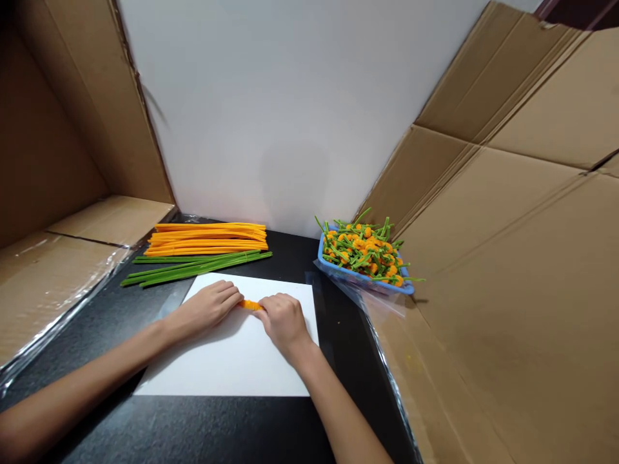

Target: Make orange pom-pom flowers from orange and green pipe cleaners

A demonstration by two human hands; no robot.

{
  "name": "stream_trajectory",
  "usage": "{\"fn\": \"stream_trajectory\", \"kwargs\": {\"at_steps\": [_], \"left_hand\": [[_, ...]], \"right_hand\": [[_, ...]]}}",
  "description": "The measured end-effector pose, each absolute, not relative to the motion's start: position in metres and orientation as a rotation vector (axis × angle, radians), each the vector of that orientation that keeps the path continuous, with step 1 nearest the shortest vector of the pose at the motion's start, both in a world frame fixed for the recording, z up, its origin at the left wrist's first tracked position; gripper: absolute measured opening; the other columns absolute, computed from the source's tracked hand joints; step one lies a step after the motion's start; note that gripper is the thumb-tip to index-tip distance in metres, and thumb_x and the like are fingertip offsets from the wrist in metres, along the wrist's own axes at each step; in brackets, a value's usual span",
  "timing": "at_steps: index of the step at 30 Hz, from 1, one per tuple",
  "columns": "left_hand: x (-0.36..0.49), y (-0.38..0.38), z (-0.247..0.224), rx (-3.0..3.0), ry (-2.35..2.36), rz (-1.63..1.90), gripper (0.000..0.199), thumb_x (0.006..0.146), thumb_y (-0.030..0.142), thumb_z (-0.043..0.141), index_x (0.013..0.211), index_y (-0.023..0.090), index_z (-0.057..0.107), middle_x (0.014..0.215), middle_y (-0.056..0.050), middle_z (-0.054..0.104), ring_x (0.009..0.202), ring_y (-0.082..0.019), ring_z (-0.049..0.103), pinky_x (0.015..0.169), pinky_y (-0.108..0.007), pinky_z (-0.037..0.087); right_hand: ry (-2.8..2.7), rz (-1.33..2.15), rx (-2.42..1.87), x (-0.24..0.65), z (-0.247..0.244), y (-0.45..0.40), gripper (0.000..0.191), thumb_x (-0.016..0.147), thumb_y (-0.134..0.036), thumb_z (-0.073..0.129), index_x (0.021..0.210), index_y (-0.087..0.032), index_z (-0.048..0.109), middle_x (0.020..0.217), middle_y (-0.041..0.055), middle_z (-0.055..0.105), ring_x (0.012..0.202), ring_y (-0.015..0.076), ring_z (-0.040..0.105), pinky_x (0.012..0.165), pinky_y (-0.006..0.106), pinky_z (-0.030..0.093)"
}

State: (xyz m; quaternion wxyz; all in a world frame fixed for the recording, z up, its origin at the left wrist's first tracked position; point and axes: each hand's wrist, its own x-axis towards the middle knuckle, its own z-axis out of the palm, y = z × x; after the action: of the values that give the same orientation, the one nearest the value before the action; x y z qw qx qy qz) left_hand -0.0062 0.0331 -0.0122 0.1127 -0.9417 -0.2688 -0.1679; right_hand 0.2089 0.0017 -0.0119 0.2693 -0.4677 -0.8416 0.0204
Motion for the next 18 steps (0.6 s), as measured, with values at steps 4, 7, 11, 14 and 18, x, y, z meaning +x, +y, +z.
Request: {"fn": "stream_trajectory", "kwargs": {"at_steps": [4,7,11,14,18], "left_hand": [[-0.004,0.032,-0.013,-2.770,-0.782,-0.510,0.017,0.093,0.008,0.046,0.083,0.014,0.059,0.076,-0.007,0.060,0.071,-0.022,0.053,0.067,-0.036,0.042],[-0.002,0.029,-0.016,-2.768,-0.775,-0.531,0.021,0.093,0.006,0.043,0.081,0.014,0.059,0.074,-0.007,0.059,0.070,-0.023,0.052,0.065,-0.037,0.042],[0.003,0.023,-0.018,-2.769,-0.879,-0.611,0.019,0.088,0.003,0.046,0.082,0.015,0.058,0.076,-0.007,0.061,0.071,-0.023,0.052,0.065,-0.036,0.042],[0.006,0.021,-0.020,-2.786,-0.887,-0.635,0.018,0.087,0.002,0.047,0.081,0.016,0.056,0.075,-0.007,0.060,0.070,-0.022,0.052,0.065,-0.036,0.042],[0.008,0.022,-0.022,-2.800,-0.866,-0.642,0.016,0.087,0.004,0.048,0.080,0.016,0.056,0.075,-0.007,0.060,0.070,-0.022,0.052,0.064,-0.035,0.042]], "right_hand": [[-2.279,0.034,-1.258,0.204,-0.018,0.001,0.005,0.087,-0.019,0.069,0.082,-0.018,0.068,0.076,0.0045,0.073,0.069,0.0189,0.064,0.069,0.029,0.044],[-2.262,0.033,-1.232,0.202,-0.020,0.001,0.007,0.089,-0.017,0.066,0.082,-0.018,0.067,0.075,0.0047,0.072,0.068,0.0192,0.063,0.067,0.029,0.043],[-2.223,-0.022,-1.188,0.200,-0.022,-0.001,0.014,0.092,-0.016,0.058,0.082,-0.019,0.066,0.073,0.0045,0.071,0.067,0.0198,0.062,0.065,0.031,0.042],[-2.233,-0.073,-1.151,0.200,-0.024,-0.004,0.019,0.095,-0.015,0.054,0.080,-0.019,0.066,0.069,0.0049,0.068,0.064,0.0199,0.059,0.063,0.031,0.041],[-2.230,-0.133,-1.129,0.199,-0.025,-0.007,0.023,0.096,-0.013,0.050,0.078,-0.018,0.065,0.068,0.0055,0.068,0.063,0.0198,0.058,0.063,0.031,0.039]]}}
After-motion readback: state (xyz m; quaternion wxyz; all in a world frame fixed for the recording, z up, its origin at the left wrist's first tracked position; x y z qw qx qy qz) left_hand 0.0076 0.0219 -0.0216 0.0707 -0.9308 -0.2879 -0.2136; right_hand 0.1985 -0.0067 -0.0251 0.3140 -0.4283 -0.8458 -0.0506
